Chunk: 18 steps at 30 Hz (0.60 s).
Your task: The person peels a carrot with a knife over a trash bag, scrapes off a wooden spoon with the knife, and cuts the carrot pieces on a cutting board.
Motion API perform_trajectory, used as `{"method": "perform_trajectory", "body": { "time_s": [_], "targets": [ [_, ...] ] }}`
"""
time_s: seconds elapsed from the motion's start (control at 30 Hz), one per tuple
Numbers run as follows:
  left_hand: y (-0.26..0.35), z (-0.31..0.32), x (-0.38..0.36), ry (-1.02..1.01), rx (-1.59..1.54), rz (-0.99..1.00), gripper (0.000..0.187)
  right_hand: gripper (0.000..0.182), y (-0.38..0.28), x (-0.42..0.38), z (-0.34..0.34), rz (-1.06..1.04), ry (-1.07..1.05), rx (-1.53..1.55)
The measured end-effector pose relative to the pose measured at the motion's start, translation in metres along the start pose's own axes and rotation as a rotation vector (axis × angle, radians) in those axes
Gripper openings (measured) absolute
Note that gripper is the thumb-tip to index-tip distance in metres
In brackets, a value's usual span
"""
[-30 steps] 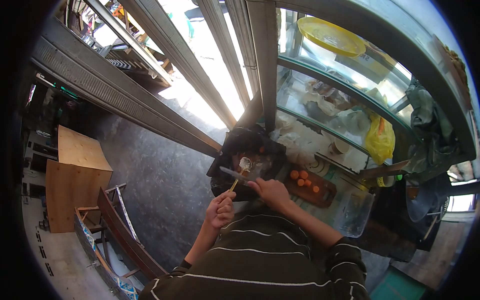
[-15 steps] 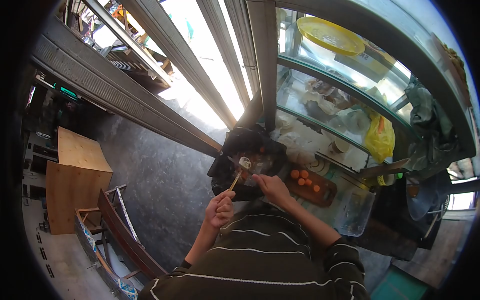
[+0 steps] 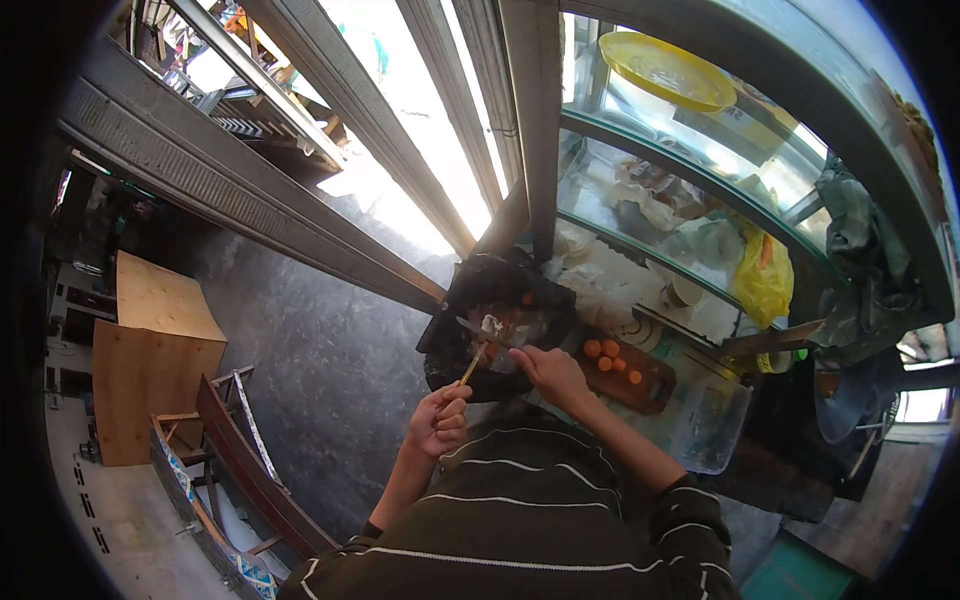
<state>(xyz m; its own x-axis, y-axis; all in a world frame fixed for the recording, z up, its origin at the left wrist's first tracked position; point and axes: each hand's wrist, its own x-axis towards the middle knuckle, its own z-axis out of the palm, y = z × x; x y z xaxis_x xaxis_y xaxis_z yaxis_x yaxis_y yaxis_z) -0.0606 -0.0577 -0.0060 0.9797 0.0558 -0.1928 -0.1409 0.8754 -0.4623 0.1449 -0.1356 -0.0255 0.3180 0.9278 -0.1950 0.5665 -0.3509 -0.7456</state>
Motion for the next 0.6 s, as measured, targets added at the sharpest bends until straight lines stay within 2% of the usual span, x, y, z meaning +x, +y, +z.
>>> {"method": "perform_trajectory", "body": {
  "time_s": [0.23, 0.3, 0.43, 0.53, 0.6],
  "targets": [
    [-0.001, 0.000, -0.005, 0.067, 0.110, 0.014, 0.029, 0.043, 0.005, -0.002, -0.001, -0.053, 0.025, -0.093],
    [0.001, 0.000, -0.007, 0.105, 0.151, 0.003, 0.030, 0.044, 0.008, 0.004, -0.002, -0.019, 0.023, -0.018],
    [0.002, 0.001, -0.009, 0.036, 0.015, -0.028, 0.029, 0.046, 0.002, -0.002, 0.002, -0.057, 0.033, 0.010],
    [0.004, 0.000, -0.013, 0.021, -0.027, -0.019, 0.029, 0.047, 0.004, 0.004, 0.001, 0.001, 0.026, 0.074],
    [0.003, 0.002, -0.013, -0.011, -0.028, -0.040, 0.029, 0.049, -0.002, 0.000, -0.004, 0.049, -0.059, 0.129]
  ]
}}
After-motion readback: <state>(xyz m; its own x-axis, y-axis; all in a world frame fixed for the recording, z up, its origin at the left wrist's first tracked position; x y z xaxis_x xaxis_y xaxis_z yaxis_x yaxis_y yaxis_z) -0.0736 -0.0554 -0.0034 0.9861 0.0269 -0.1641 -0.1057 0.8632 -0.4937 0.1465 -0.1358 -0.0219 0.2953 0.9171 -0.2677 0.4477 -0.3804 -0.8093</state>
